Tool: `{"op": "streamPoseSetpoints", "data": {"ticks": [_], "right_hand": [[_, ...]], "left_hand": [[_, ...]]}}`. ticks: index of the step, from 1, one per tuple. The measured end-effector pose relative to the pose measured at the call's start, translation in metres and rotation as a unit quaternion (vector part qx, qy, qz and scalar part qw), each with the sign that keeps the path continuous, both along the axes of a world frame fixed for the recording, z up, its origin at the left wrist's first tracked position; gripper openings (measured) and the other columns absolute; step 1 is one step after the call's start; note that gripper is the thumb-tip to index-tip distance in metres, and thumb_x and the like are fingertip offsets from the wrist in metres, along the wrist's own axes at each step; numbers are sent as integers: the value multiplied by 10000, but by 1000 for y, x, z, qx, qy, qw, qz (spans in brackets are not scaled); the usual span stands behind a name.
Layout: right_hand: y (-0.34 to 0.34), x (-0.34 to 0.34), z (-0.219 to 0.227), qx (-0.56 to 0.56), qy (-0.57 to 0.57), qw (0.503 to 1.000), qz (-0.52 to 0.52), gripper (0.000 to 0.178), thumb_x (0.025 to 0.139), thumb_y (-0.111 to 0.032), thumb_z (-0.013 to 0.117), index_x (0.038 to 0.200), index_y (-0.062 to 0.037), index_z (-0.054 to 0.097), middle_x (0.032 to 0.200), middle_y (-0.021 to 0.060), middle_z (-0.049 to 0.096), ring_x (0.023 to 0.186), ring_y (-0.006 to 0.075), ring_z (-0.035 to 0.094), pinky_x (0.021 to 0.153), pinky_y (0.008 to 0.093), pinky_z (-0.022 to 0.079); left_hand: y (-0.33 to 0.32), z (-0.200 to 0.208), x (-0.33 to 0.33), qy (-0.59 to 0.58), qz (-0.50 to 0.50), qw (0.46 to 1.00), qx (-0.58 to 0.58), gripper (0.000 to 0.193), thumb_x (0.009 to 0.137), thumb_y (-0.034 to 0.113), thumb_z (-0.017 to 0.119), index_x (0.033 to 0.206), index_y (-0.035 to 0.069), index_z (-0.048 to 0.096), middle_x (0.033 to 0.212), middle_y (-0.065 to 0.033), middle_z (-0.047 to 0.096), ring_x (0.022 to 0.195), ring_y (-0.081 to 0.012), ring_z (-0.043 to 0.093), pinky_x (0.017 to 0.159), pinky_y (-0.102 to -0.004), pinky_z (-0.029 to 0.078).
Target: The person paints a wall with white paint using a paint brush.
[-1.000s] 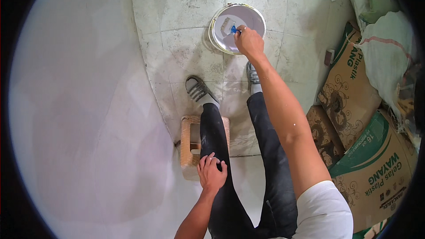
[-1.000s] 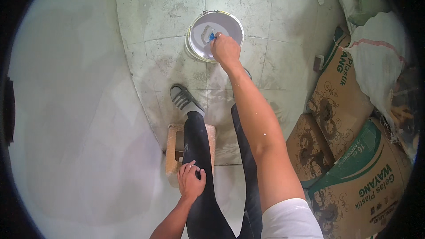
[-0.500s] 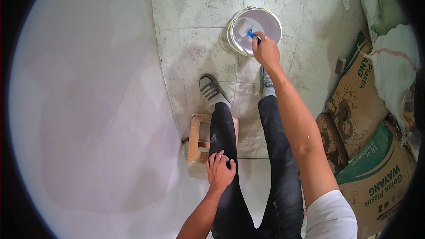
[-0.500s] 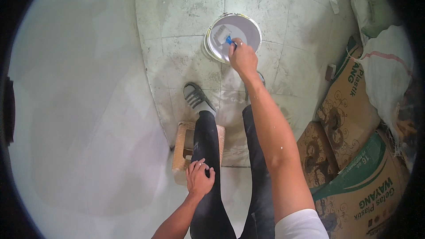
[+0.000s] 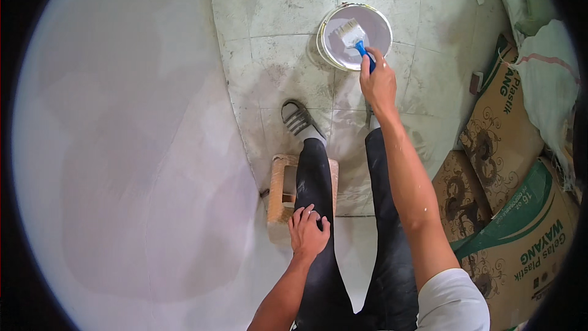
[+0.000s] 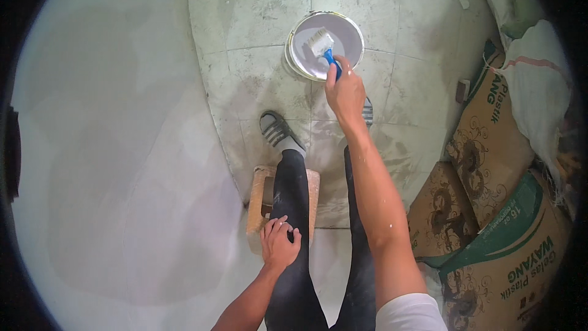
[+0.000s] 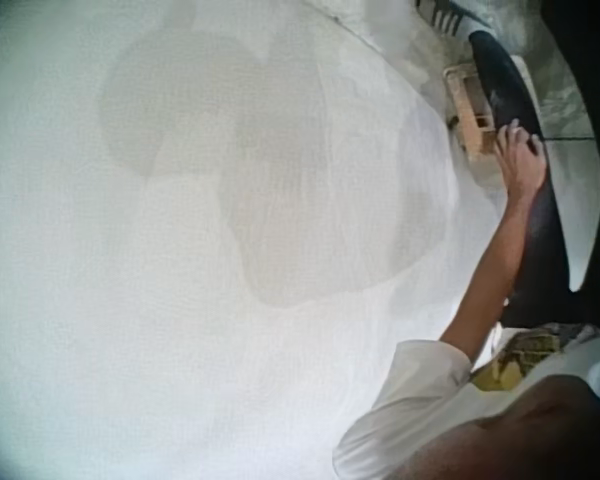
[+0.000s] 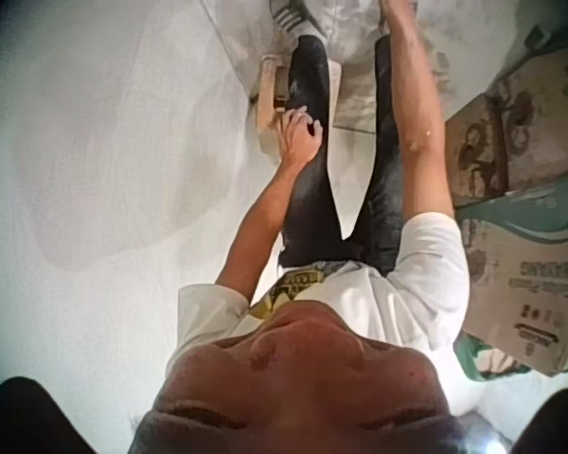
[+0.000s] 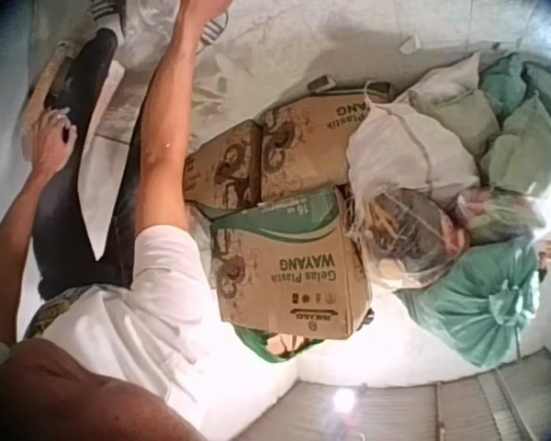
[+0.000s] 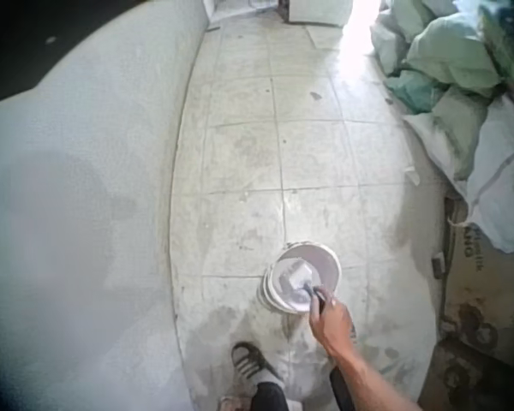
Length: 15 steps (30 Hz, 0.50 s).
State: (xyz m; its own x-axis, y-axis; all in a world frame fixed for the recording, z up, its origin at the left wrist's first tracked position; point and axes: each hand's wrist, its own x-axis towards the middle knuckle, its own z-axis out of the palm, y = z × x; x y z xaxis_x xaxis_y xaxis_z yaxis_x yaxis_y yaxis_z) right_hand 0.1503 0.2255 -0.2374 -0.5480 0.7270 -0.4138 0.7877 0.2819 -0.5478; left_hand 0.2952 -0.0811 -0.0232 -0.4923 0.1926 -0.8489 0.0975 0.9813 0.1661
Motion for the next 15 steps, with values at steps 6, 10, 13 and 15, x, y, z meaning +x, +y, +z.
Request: {"op": "streamPoseSetpoints", "data": {"ticks": [6,10,13,15], "right_hand": [[7,45,12,-24,-12,1000,-9,301,1014,-206,613,1305,-169,683,794,241,696,716,401,702,671,478,525],[7,54,6,-20,13,999,42,312,1015,-182,618,1321,-180,682,754,225,684,648,367,676,636,455,513],[-25,41,26,33,78,996,0,314,1016,-186,621,1321,-150,685,731,219,674,608,351,658,598,445,505],[-62,26,49,-23,90,995,-36,304,1013,-202,634,1293,-101,696,735,214,681,594,356,652,572,440,500]], "left_hand": [[10,-2,-5,-29,-17,999,-2,312,921,312,629,985,28,740,1375,-114,647,1334,-335,491,1116,-500,359],[3,-5,-4,-4,-30,1000,4,216,906,286,677,892,72,700,1372,-91,652,1327,-304,500,1110,-472,362],[-3,-4,-3,-1,-34,999,1,220,911,287,676,887,70,697,1379,-90,649,1324,-297,502,1111,-469,363],[-7,-2,-8,-7,-30,1000,-5,218,908,286,677,891,70,700,1382,-91,647,1325,-301,502,1113,-471,361]]}}
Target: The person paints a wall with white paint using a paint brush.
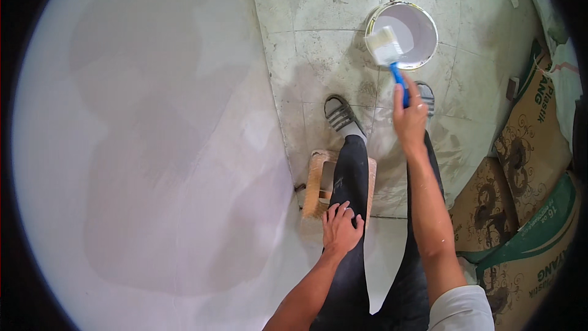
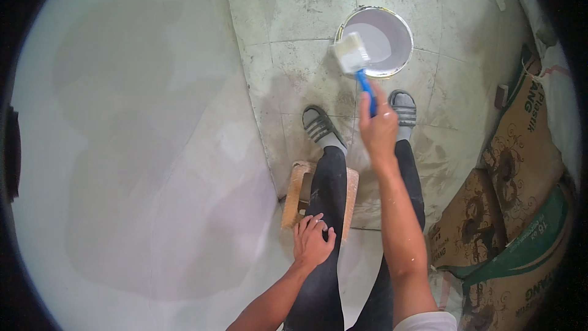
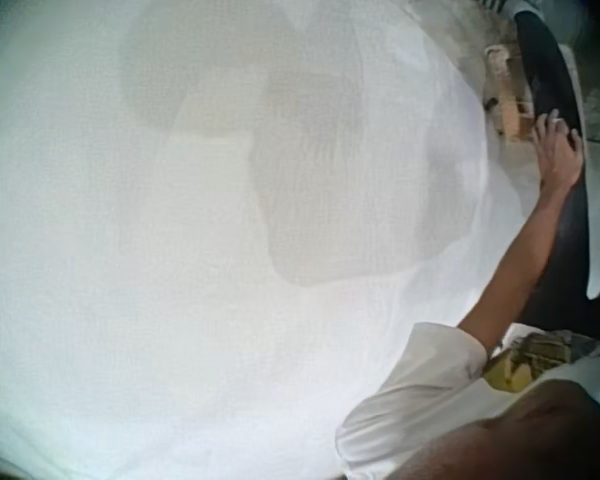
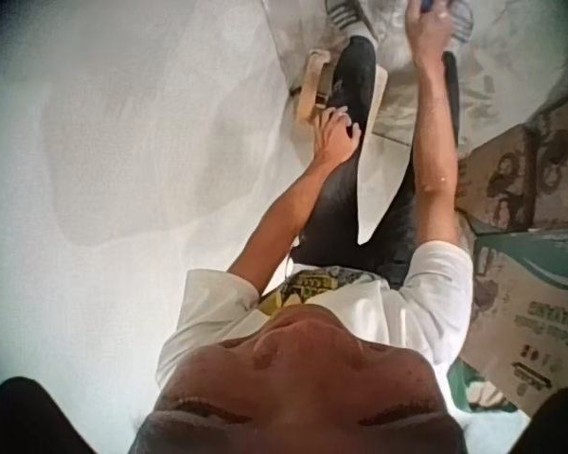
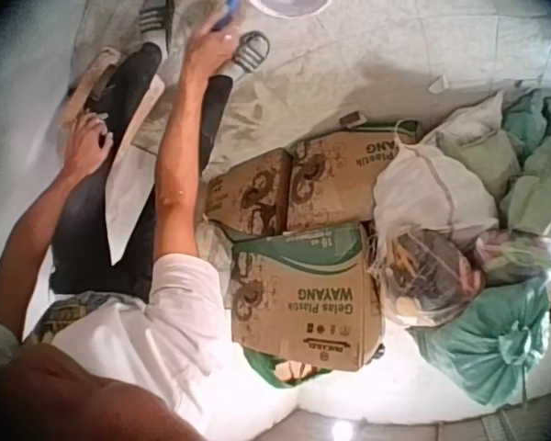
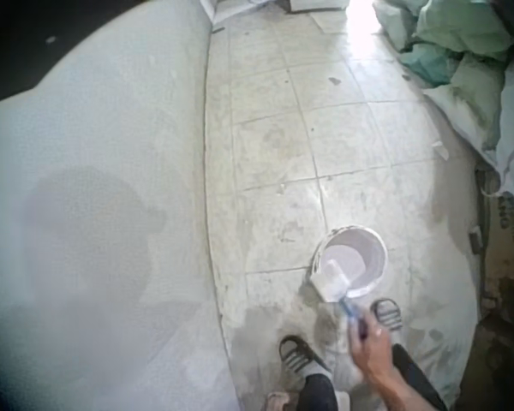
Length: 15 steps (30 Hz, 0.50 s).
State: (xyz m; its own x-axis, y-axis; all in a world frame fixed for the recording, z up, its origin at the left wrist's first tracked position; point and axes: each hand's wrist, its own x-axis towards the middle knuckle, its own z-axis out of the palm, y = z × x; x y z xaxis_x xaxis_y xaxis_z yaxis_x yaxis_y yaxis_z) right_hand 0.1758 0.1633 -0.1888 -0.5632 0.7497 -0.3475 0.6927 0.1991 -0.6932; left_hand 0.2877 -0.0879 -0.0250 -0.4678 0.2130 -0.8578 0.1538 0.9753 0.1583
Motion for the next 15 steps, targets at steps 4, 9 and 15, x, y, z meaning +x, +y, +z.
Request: {"op": "streamPoseSetpoints", "data": {"ticks": [4,9,15], "right_hand": [[-87,-16,0,-132,1,983,127,282,1006,-252,627,1217,-86,714,829,210,718,724,396,702,641,478,535],[-201,-77,3,-255,-1,944,211,247,1005,-275,613,1180,-130,711,892,188,725,827,412,696,704,520,543],[-230,-89,55,-339,106,893,277,238,1011,-281,619,1171,-135,719,857,203,711,824,423,684,721,510,537]], "left_hand": [[0,-7,6,-18,0,1000,2,225,910,292,674,888,71,709,1385,-100,643,1320,-304,508,1107,-467,364],[3,6,-32,-130,-28,991,3,422,923,334,649,1275,104,674,1438,-93,594,1381,-319,432,1131,-493,320],[-28,6,-20,-51,-19,998,38,522,899,378,667,1362,142,618,1401,-101,584,1373,-330,419,1121,-510,315]]}}
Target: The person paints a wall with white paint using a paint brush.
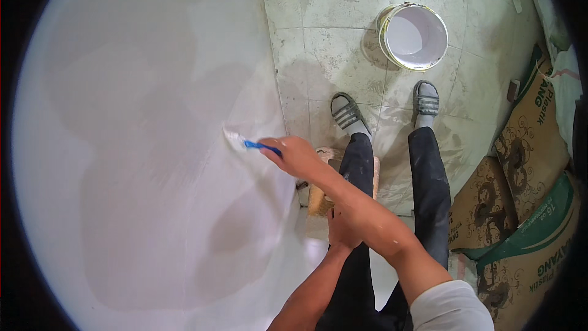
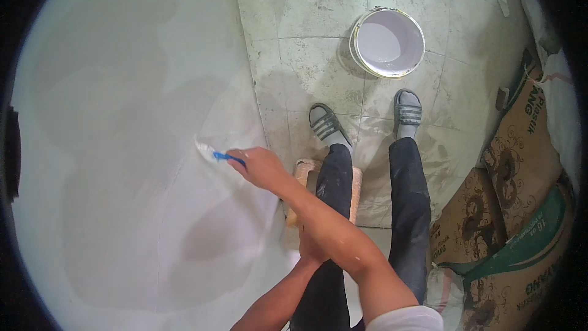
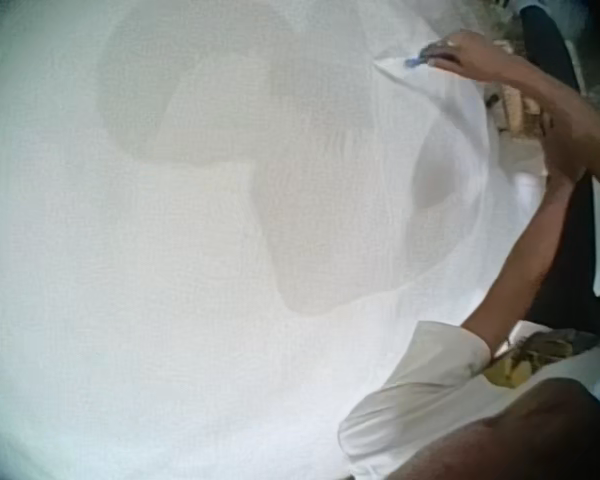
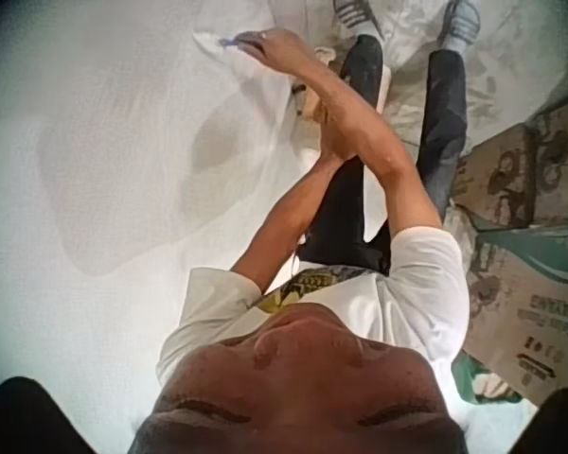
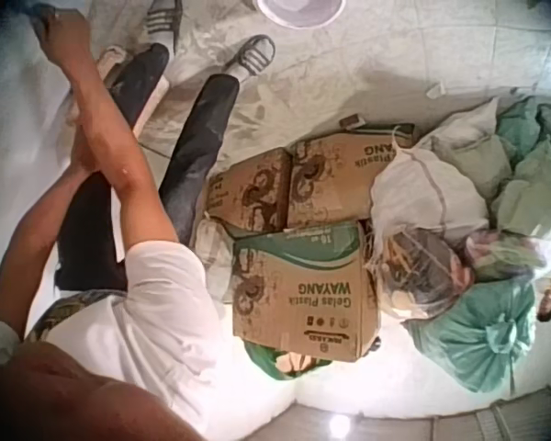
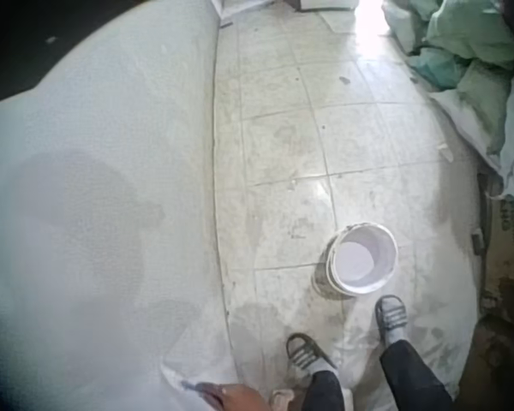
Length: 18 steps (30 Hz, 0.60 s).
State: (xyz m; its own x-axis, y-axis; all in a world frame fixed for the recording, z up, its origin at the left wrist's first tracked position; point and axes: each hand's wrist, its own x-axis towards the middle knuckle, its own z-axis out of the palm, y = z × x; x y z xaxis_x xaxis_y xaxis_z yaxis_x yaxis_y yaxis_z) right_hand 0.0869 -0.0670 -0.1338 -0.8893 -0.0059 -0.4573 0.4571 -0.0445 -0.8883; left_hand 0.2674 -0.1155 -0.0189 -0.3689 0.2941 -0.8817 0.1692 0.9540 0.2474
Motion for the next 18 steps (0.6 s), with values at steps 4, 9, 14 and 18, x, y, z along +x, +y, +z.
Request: {"op": "streamPoseSetpoints", "data": {"ticks": [4,9,14,18], "right_hand": [[32,12,-29,64,-128,990,-12,252,1000,-298,648,1185,-143,721,874,205,715,826,422,684,732,492,544],[5,-28,-67,108,-93,989,-31,270,975,-286,671,1196,-142,728,885,187,724,832,407,694,721,502,549],[8,18,10,-39,-7,998,43,278,977,-303,673,1202,-147,723,909,195,725,828,417,688,704,503,548],[9,4,-29,85,-129,988,28,255,990,-281,646,1186,-136,718,876,206,714,801,409,690,676,506,547]], "left_hand": [[8,-9,7,-53,-60,996,-44,552,899,393,666,1384,136,608,1413,-110,574,1386,-344,407,1125,-528,315],[16,-7,1,-7,34,998,50,570,918,405,635,1414,127,585,1425,-118,567,1388,-357,406,1131,-541,313],[-11,-6,-1,-84,-44,995,-29,598,907,415,668,1425,132,572,1492,-126,530,1404,-364,413,1134,-553,309],[12,-3,0,-58,77,994,44,528,912,390,675,1351,109,596,1359,-123,603,1358,-341,470,1126,-543,332]]}}
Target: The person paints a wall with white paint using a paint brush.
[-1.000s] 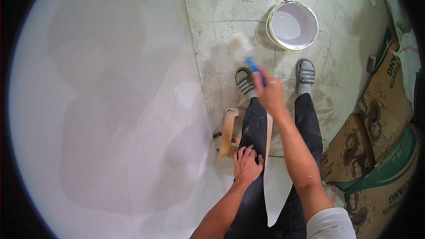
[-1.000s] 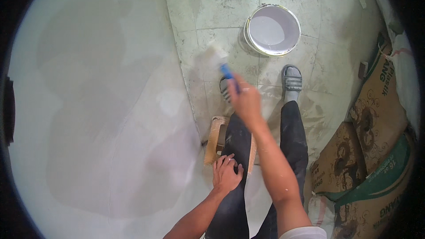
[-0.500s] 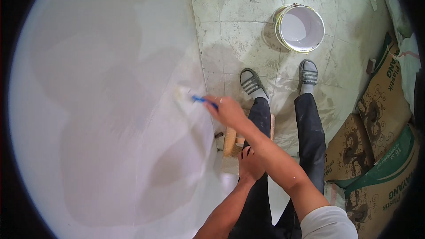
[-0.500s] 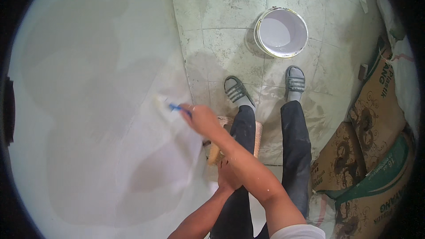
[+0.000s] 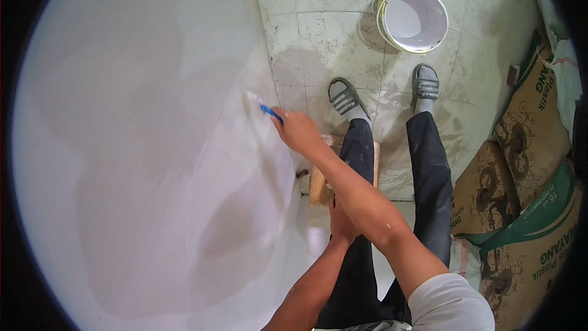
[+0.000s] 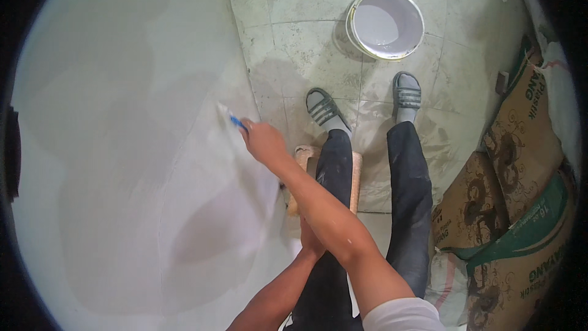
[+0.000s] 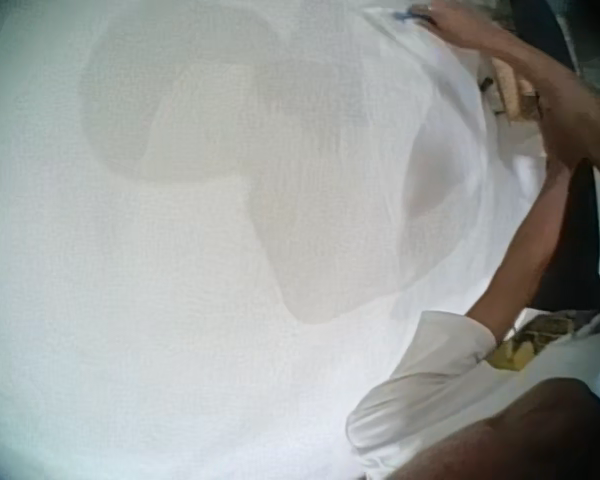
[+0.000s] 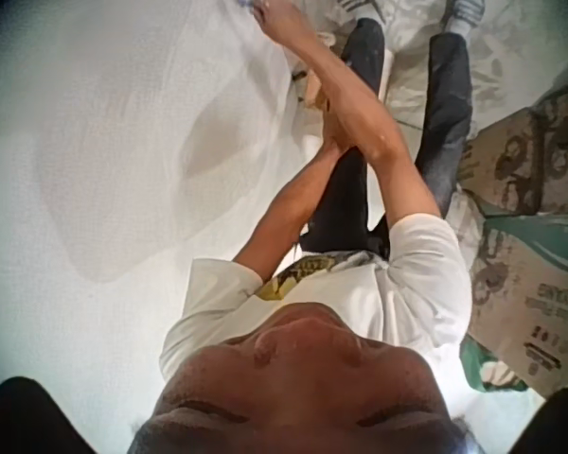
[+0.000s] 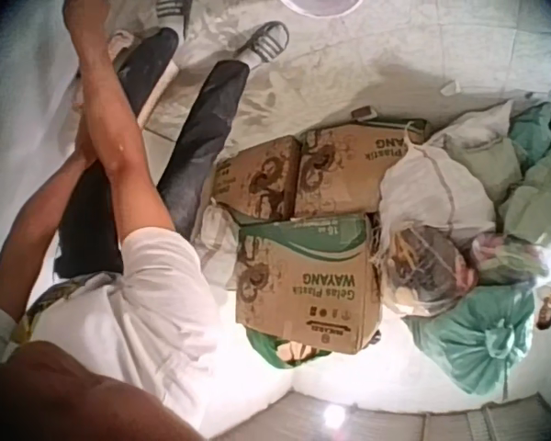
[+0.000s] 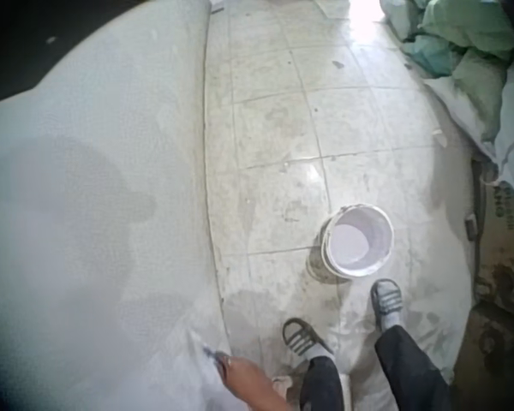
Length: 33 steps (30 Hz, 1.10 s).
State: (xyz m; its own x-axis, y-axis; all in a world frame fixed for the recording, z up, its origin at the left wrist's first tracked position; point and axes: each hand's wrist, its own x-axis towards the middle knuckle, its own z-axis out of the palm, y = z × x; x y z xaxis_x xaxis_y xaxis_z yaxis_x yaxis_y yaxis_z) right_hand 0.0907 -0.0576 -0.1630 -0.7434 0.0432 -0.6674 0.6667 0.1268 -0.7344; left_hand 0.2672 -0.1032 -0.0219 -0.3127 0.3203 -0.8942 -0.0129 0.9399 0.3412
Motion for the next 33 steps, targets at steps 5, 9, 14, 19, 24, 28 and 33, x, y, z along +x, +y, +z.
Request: {"op": "streamPoseSetpoints", "data": {"ticks": [5,9,14,19,24,28,33], "right_hand": [[-9,-11,98,-94,92,987,86,270,1003,-307,632,1217,-177,734,845,160,719,783,369,705,665,490,553],[1,12,67,-131,187,973,23,263,983,-365,670,1189,-230,762,844,135,729,744,375,697,660,477,555],[16,-13,-85,40,64,997,34,244,1004,-338,636,1173,-211,758,825,176,719,767,393,698,667,498,552],[-46,-25,-13,27,82,996,33,238,1010,-300,617,1144,-165,760,760,175,691,743,406,685,664,515,551],[13,1,65,-152,209,965,43,267,982,-343,674,1183,-188,757,812,163,717,751,387,693,672,491,554],[21,-35,-42,-11,96,995,-1,249,997,-329,648,1171,-192,762,856,159,741,776,383,709,693,484,564],[17,-72,-86,110,15,994,-15,264,1012,-324,604,1188,-195,753,845,161,736,786,396,710,688,497,563]], "left_hand": [[-18,-14,14,202,-47,973,96,198,974,226,606,1043,42,583,1091,-107,620,1242,-325,576,1071,-525,422],[-37,-17,31,242,-214,946,3,319,920,251,668,1181,73,623,1215,-90,636,1287,-309,531,1096,-511,391],[1,-9,9,42,-93,993,-61,504,884,324,708,1337,123,619,1380,-52,592,1374,-282,441,1138,-497,324],[-15,-4,2,53,-72,995,-51,484,910,338,687,1340,125,620,1398,-73,589,1397,-303,425,1141,-504,320],[-18,-1,19,68,-97,991,-64,413,927,360,654,1246,99,681,1438,-109,598,1374,-336,459,1143,-501,335],[-2,-11,19,50,-49,995,-69,313,926,323,648,1083,65,728,1373,-111,643,1334,-332,499,1133,-501,356],[5,-11,26,85,-40,995,-46,248,914,275,656,1011,55,722,1371,-82,644,1320,-314,507,1123,-500,370]]}}
